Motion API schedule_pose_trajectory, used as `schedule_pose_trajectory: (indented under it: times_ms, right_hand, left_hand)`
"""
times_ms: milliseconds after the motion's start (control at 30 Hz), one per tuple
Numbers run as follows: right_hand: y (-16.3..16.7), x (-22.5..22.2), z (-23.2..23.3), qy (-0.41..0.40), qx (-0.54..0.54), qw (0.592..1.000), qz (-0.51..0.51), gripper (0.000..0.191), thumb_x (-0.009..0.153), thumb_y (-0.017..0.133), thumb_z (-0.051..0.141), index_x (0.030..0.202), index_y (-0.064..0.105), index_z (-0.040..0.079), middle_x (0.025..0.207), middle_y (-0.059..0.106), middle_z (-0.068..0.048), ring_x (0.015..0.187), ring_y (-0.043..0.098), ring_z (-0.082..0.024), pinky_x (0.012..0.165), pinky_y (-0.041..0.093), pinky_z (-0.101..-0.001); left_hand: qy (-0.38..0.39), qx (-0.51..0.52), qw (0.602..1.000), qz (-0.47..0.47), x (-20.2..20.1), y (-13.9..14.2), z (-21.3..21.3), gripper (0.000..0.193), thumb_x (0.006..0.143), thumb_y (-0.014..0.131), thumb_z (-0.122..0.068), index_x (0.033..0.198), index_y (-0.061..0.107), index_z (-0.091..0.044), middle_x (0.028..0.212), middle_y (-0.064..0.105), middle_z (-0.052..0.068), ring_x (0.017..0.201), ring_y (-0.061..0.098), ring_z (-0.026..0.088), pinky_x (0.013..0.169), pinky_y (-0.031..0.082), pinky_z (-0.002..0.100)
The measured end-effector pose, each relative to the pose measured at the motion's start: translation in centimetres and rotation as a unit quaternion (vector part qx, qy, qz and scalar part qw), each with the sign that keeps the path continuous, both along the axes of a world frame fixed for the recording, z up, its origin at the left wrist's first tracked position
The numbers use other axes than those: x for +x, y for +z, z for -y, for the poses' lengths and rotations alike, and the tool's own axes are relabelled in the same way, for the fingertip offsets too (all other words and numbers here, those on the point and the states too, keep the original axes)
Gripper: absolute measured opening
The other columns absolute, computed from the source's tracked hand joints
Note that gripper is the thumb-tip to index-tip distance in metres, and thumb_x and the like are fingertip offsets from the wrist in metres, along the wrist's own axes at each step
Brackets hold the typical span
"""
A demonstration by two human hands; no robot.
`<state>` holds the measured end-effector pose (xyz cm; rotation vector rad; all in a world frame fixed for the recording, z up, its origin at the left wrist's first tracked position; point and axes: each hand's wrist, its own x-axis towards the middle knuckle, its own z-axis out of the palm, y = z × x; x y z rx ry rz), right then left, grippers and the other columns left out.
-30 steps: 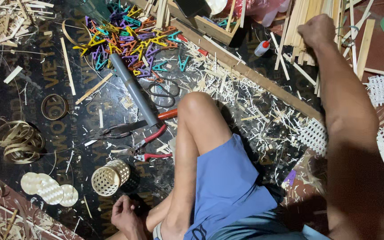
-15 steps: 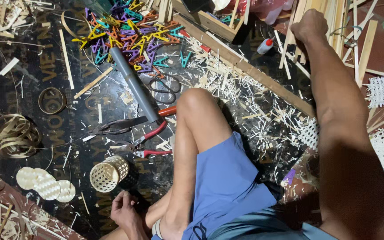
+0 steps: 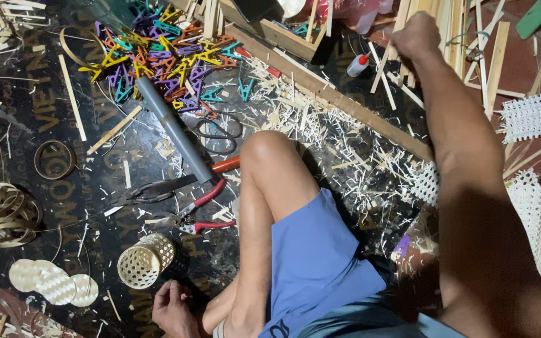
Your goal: The person sits cross-legged on the workshop floor and weaves thin bamboo strips around a gray cylindrical mold to form perforated basket bodies. They bend and wrap strips by hand, use pliers to trim or secure a strip, and press finished woven baskets onto the mold to shape them.
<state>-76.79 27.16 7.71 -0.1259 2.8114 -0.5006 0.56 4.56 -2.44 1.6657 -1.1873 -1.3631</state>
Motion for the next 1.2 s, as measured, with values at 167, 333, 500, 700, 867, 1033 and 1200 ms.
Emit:
schedule_pose_trajectory:
  times_ms: [167,333,500,700,867,1033,1200]
  right_hand:
    - [-0.2,-0.3,2.4,0.12,0.097,0.98,-0.129,0.04,0.082,0.086,0.03,0.1,0.077,-0.004,0.101,0.073,-0.028,0.094,0.071,-0.044,0.078,0.056,-0.0513]
    - [-1.1,0.0,0.3,0.007,-0.075,0.991,-0.111,0.022,0.089,0.08,0.017,0.091,0.07,-0.002,0.09,0.065,-0.018,0.082,0.063,-0.032,0.069,0.05,-0.0476]
    - [-2.0,1.5,-4.0,-0.023,-0.429,0.899,-0.078,0.027,0.098,0.074,-0.002,0.076,0.058,-0.004,0.077,0.051,-0.005,0.067,0.047,-0.016,0.061,0.038,-0.0415]
    - [-0.6,2.7,-4.8,-0.137,-0.555,0.818,0.059,0.009,0.094,0.064,-0.008,0.089,0.061,-0.002,0.077,0.066,-0.011,0.066,0.072,-0.022,0.05,0.053,-0.0338]
    - [0.3,2.8,-4.8,-0.193,-0.554,0.805,0.094,0.009,0.092,0.064,-0.007,0.098,0.059,-0.002,0.079,0.07,-0.016,0.062,0.073,-0.021,0.05,0.063,-0.0325]
    - [0.5,2.3,-5.1,-0.161,-0.543,0.815,0.127,0.004,0.099,0.062,-0.002,0.1,0.062,-0.005,0.086,0.069,-0.016,0.064,0.072,-0.018,0.054,0.063,-0.0309]
    - [1.4,3.5,-6.0,-0.126,-0.36,0.92,0.089,0.008,0.101,0.066,0.008,0.105,0.068,0.002,0.086,0.069,-0.008,0.055,0.052,-0.012,0.042,0.04,-0.0233]
  left_hand:
    - [0.005,0.005,1.0,-0.014,0.4,-0.4,-0.1,0.014,0.1,0.068,-0.003,0.112,0.066,0.004,0.084,0.066,0.008,0.067,0.057,0.011,0.061,0.046,0.023]
    - [0.014,0.015,0.999,0.027,0.4,0.1,-0.4,0.012,0.099,0.067,-0.004,0.109,0.067,0.003,0.085,0.067,0.006,0.068,0.058,0.01,0.06,0.046,0.022]
    - [-0.012,0.016,1.0,-0.018,0.3,-0.1,-0.1,0.01,0.101,0.068,-0.004,0.107,0.066,0.004,0.086,0.066,0.006,0.069,0.056,0.009,0.061,0.044,0.021]
    - [-0.011,0.007,1.0,0.0,0.1,0.2,-0.1,0.011,0.099,0.069,-0.004,0.107,0.067,0.003,0.087,0.067,0.005,0.068,0.058,0.008,0.059,0.045,0.021]
    - [-0.012,0.027,0.997,0.073,-0.4,1.6,-0.8,0.015,0.099,0.07,-0.008,0.109,0.07,0.003,0.083,0.067,0.006,0.066,0.057,0.009,0.058,0.044,0.022]
    - [-0.046,0.018,0.996,0.069,-0.6,2.2,-0.9,0.017,0.098,0.071,-0.01,0.109,0.07,0.004,0.083,0.067,0.005,0.067,0.057,0.01,0.059,0.045,0.022]
    - [-0.077,-0.002,0.993,0.085,0.1,2.1,-1.3,0.02,0.098,0.071,-0.01,0.112,0.072,0.004,0.086,0.07,0.006,0.069,0.058,0.009,0.062,0.046,0.022]
